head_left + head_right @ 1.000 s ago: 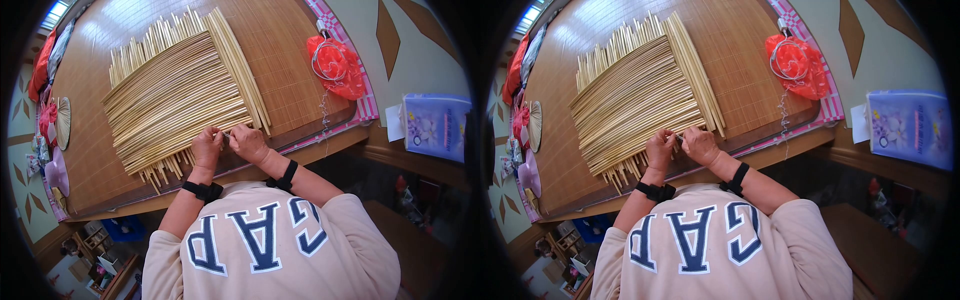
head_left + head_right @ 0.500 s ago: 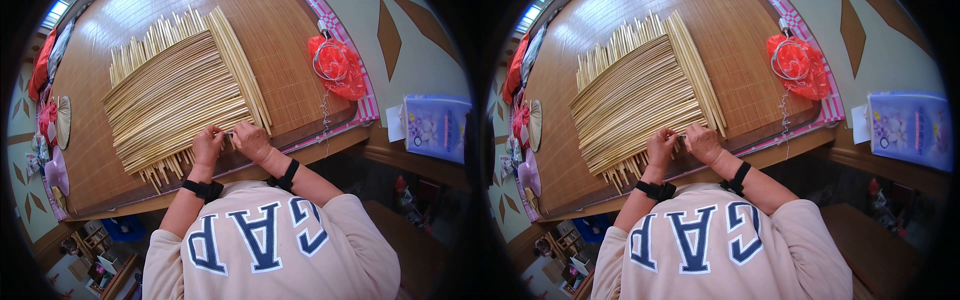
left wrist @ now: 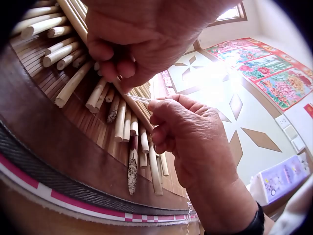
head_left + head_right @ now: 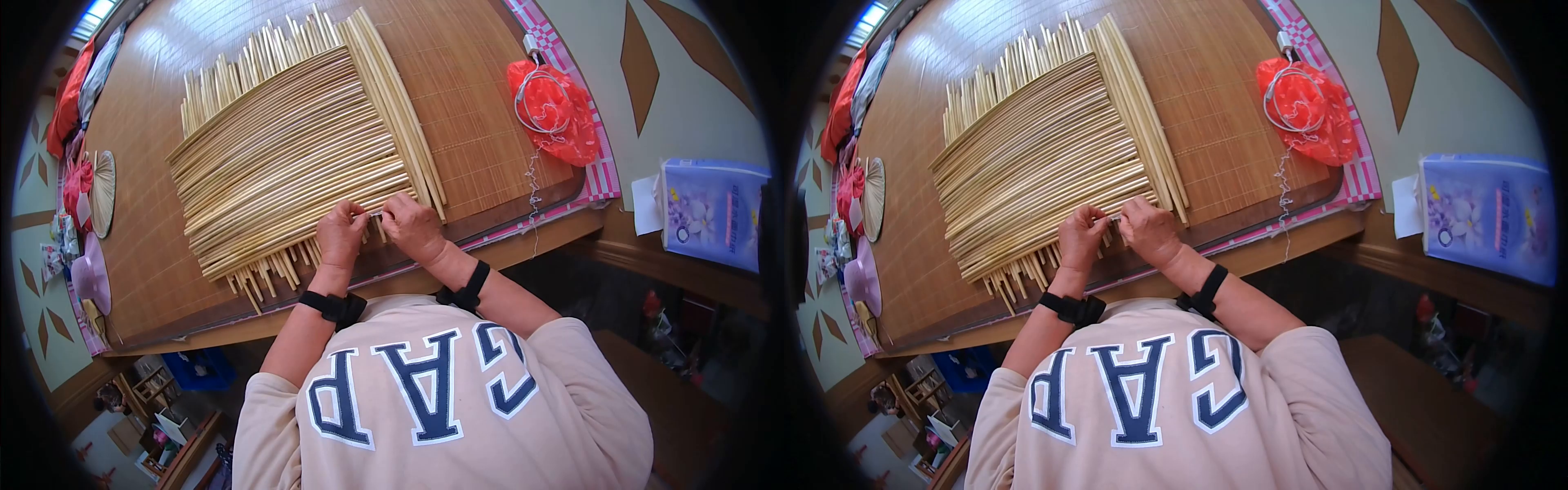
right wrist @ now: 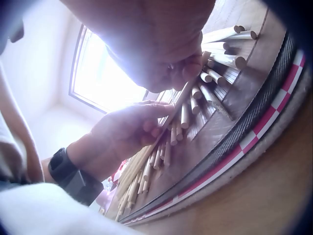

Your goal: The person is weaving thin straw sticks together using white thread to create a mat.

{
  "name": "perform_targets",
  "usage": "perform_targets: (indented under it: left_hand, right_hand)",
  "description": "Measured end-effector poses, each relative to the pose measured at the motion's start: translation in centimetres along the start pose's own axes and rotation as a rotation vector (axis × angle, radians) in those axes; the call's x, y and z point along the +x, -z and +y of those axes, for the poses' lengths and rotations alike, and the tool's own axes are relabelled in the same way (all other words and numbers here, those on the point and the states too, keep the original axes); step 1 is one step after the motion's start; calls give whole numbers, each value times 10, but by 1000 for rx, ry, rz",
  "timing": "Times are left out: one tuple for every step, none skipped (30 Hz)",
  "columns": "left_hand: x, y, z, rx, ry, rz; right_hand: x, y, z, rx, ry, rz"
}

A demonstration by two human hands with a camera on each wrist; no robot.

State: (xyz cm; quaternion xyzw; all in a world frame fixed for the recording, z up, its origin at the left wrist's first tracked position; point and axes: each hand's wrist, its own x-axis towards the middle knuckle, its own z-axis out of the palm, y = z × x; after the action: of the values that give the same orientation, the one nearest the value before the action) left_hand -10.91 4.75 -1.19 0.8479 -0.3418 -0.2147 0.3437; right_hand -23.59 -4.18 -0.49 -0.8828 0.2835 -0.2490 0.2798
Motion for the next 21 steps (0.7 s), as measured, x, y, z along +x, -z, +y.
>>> perform_targets:
  left_hand:
    - [0, 1, 1, 2, 4, -5]
    - [-1, 1, 2, 4, 7, -10]
    - [-1, 1, 2, 3, 8, -10]
    - [-1, 0, 2, 6, 5, -7]
    - [-1, 0, 2, 9, 2, -5]
    - [-1, 1, 3, 9, 3, -6]
    - [-1, 2, 4, 41, 15, -16]
    - [0, 2, 5, 74, 26, -27]
    - [0, 1, 4, 74, 26, -29]
    - [0, 0, 2, 88, 12, -25]
    - [0, 0, 1, 102, -2, -20]
    - [0, 1, 2, 102, -4, -22]
    - [-1, 2, 4, 86, 3, -29]
    - [-1, 3, 6, 70, 10, -36]
    - [-1, 3, 7, 71, 9, -37]
    - [-1, 3, 7, 71, 0, -29]
    - [-1, 3, 7, 71, -8, -20]
    - [-2, 3, 7, 71, -8, -21]
    - [-2, 2, 6, 79, -12, -20]
    - [-1, 2, 6, 86, -15, -19]
    - [-1, 2, 6, 86, -15, -19]
  right_hand:
    - [-1, 1, 1, 2, -3, -13]
    - [-3, 2, 1, 3, -7, -27]
    - [-4, 3, 1, 2, -7, -28]
    - [-7, 3, 2, -9, -8, -50]
    - [-8, 3, 2, -20, -10, -71]
    - [-10, 3, 3, -21, -11, -72]
    - [-11, 2, 3, -4, -9, -60]
    - [-12, 2, 3, 13, -7, -47]
    - [-12, 2, 3, 13, -8, -47]
    - [-13, 2, 2, 29, -13, -38]
    - [-13, 2, 1, 45, -19, -29]
    - [-13, 2, 1, 45, -20, -27]
    - [-13, 2, 1, 42, -23, -28]
    - [-13, 2, 2, 39, -26, -30]
    - [-13, 2, 2, 39, -27, -30]
    - [-13, 2, 2, 31, -32, -36]
    - [-13, 2, 1, 23, -37, -42]
    - [-13, 3, 0, 24, -37, -42]
    - [-13, 3, -1, 15, -27, -42]
    - [-13, 4, -3, 6, -16, -42]
    - [-12, 4, -4, 6, -16, -41]
